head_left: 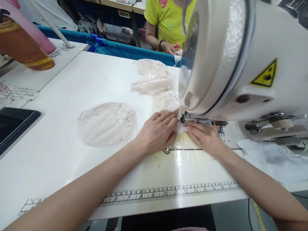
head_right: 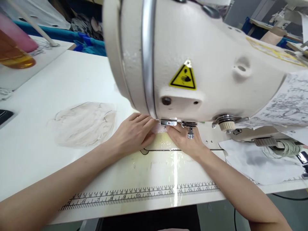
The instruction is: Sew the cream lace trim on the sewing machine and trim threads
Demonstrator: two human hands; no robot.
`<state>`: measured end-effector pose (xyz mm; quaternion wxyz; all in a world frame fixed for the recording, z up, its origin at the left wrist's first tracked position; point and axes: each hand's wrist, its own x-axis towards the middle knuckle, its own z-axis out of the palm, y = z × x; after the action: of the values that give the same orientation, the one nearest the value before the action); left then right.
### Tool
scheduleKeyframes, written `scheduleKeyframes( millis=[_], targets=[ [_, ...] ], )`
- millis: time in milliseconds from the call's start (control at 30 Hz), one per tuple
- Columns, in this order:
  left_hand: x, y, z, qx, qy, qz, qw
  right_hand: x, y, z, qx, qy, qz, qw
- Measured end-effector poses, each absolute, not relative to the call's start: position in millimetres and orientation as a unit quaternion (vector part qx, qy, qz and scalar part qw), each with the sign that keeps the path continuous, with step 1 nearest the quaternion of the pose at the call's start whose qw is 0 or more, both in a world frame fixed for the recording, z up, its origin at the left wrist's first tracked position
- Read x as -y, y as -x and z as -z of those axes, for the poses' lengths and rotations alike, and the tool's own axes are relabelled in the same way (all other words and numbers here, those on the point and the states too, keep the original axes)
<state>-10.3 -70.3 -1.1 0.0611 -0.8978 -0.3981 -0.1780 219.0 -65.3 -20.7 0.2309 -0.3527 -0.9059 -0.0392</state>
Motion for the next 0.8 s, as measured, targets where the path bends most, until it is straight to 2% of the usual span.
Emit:
scheduleKeyframes(
  millis=[167, 633, 800],
  targets=[
    [67, 13, 4, 0.428, 0.884, 0.179, 0.061, 65, -219, 20, 0.906, 0.350, 0.069, 0.227],
    [69, 14, 4, 0.392, 0.893, 0.209, 0.077, 67, -212, 14, 0.908, 0.324, 0.100, 0.245],
    [66, 14, 5, 0.363, 0.891, 0.259, 0.090, 73, -208, 9, 0.918, 0.289, 0.066, 0.263]
  ],
)
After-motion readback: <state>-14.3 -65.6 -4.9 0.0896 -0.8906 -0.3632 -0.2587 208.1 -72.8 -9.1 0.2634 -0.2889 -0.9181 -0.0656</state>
